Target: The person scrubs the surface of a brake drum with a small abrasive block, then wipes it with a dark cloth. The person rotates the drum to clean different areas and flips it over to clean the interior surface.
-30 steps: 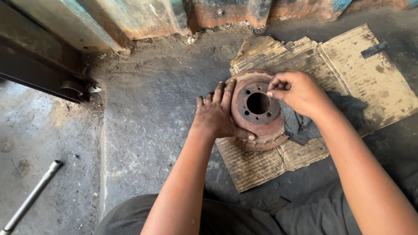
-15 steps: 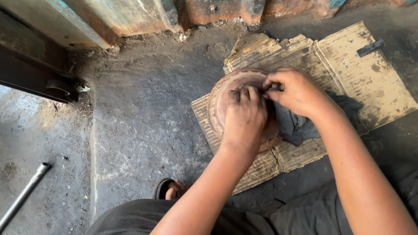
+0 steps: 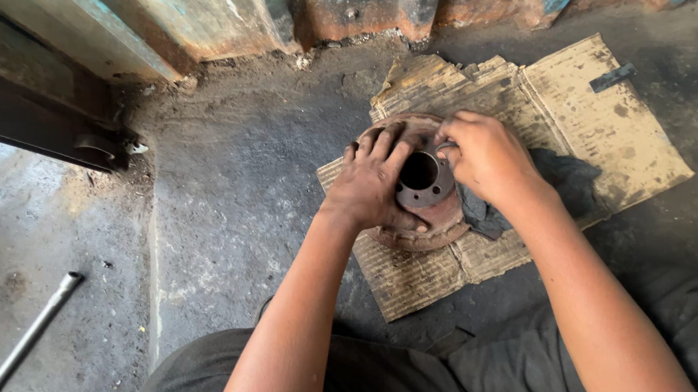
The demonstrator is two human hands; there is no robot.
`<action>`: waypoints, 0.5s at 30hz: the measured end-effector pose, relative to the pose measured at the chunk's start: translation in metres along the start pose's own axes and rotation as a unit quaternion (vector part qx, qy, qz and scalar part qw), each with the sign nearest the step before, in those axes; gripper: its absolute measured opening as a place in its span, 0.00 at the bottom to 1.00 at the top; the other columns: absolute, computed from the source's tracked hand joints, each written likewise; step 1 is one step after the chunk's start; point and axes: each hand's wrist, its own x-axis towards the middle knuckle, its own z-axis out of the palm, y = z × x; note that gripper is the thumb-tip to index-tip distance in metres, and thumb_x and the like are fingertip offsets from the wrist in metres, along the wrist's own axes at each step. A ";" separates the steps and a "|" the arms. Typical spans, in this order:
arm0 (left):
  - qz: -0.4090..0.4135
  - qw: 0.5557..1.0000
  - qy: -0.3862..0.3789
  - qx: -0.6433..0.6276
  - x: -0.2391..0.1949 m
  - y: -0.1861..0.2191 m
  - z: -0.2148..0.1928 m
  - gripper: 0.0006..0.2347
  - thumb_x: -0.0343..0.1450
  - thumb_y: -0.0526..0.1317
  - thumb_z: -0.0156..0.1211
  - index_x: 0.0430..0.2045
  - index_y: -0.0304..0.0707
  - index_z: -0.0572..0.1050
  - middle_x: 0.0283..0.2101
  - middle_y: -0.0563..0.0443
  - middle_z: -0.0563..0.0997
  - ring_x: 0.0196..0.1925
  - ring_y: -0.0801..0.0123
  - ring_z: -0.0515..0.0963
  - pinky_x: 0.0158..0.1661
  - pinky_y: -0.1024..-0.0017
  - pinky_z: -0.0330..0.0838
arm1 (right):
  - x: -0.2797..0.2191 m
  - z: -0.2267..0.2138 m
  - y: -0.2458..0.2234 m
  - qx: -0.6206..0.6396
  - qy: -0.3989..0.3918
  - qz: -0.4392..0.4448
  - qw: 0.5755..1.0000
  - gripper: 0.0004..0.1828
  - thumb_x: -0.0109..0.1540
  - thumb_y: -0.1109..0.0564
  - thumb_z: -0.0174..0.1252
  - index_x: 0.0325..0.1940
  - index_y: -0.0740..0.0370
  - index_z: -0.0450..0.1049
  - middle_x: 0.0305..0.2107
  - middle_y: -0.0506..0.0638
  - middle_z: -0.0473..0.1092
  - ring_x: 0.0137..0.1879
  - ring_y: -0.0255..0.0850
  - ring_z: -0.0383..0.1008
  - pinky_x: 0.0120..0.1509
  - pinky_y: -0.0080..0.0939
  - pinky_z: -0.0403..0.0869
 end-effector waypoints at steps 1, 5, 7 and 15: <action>0.001 1.000 0.000 0.000 0.000 0.000 0.002 0.61 0.38 0.63 0.83 0.68 0.52 0.53 0.74 0.42 0.52 0.76 0.40 0.47 0.69 0.39 0.44 | 0.001 -0.001 0.000 -0.010 0.008 0.000 1.000 0.11 0.57 0.61 0.66 0.43 0.66 0.79 0.40 0.59 0.75 0.47 0.59 0.76 0.51 0.54 0.73; 0.000 1.000 0.004 0.004 -0.001 0.000 0.003 0.59 0.39 0.65 0.82 0.67 0.51 0.55 0.74 0.41 0.52 0.76 0.40 0.48 0.69 0.39 0.45 | 0.005 -0.008 -0.005 -0.033 -0.059 0.046 0.997 0.10 0.56 0.59 0.65 0.41 0.62 0.81 0.39 0.58 0.77 0.46 0.57 0.78 0.53 0.54 0.75; 0.001 1.000 0.006 0.006 -0.002 -0.001 0.002 0.59 0.39 0.65 0.82 0.66 0.50 0.56 0.74 0.40 0.52 0.76 0.39 0.48 0.69 0.39 0.46 | 0.007 -0.012 -0.006 -0.042 -0.080 0.042 0.995 0.11 0.55 0.58 0.66 0.42 0.61 0.81 0.39 0.61 0.77 0.46 0.58 0.78 0.52 0.55 0.75; 0.007 1.000 0.012 -0.004 -0.002 -0.004 0.006 0.58 0.39 0.64 0.83 0.65 0.49 0.58 0.73 0.39 0.55 0.76 0.39 0.48 0.69 0.38 0.47 | 0.008 0.015 -0.006 0.025 -0.015 0.134 0.991 0.08 0.55 0.57 0.66 0.38 0.61 0.79 0.33 0.61 0.78 0.42 0.55 0.79 0.50 0.51 0.76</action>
